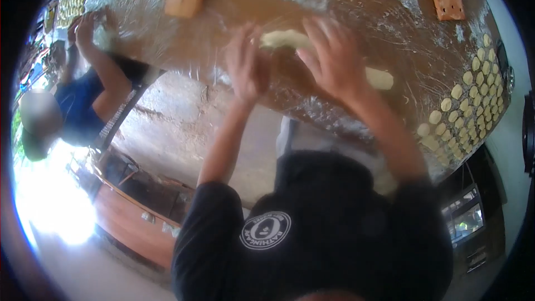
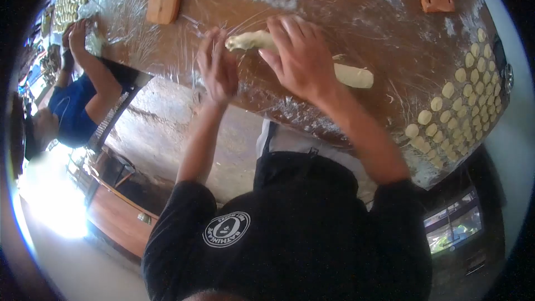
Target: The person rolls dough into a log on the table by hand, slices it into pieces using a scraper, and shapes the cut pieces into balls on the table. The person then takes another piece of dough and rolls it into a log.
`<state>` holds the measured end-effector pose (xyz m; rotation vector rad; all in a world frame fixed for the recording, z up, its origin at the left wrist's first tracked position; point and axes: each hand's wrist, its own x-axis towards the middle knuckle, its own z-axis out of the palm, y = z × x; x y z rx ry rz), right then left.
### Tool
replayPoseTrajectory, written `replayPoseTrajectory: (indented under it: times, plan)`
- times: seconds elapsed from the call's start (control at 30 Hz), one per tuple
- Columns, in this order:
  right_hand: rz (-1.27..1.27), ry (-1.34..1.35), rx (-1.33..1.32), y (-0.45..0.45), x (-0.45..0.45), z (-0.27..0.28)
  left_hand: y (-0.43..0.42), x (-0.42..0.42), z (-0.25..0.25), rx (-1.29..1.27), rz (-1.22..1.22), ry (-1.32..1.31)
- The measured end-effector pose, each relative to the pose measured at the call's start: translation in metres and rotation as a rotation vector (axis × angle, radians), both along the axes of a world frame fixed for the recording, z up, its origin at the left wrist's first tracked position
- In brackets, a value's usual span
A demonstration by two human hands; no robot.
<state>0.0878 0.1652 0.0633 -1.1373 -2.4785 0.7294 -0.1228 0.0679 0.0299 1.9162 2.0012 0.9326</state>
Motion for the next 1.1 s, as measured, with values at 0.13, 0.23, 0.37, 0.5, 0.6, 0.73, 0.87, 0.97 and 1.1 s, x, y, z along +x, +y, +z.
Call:
replayPoseTrajectory:
  times: [0.13,0.23,0.37,0.5,0.6,0.73,0.87,0.97,1.1]
  plan:
    - [-0.239,-0.309,-0.001,-0.064,0.071,0.012,-0.010,0.044,-0.020,-0.257,-0.177,0.139]
    - [-0.395,-0.489,0.036,-0.073,0.111,-0.019,0.033,0.046,-0.036,-0.205,-0.166,0.296]
    - [-0.548,-0.372,0.294,-0.006,0.141,-0.074,0.111,0.038,-0.036,-0.037,-0.269,0.347]
    - [-0.544,-0.506,0.234,0.049,0.136,-0.058,0.150,0.045,-0.039,-0.054,-0.357,0.416]
    - [-0.338,-0.200,0.340,0.030,0.142,-0.076,0.125,0.040,-0.030,-0.088,-0.493,0.382]
    - [-0.222,-0.419,0.151,-0.096,0.164,-0.042,0.011,0.011,-0.034,-0.151,-0.620,0.270]
    - [-0.357,-0.357,0.123,-0.212,0.175,-0.033,-0.096,0.003,-0.025,-0.207,-0.428,0.129]
    - [-0.501,-0.223,0.051,-0.242,0.123,-0.041,-0.110,0.039,-0.021,-0.366,-0.510,0.179]
    - [-0.618,-0.320,0.084,-0.152,0.055,-0.062,-0.020,0.060,-0.027,-0.262,-0.438,0.241]
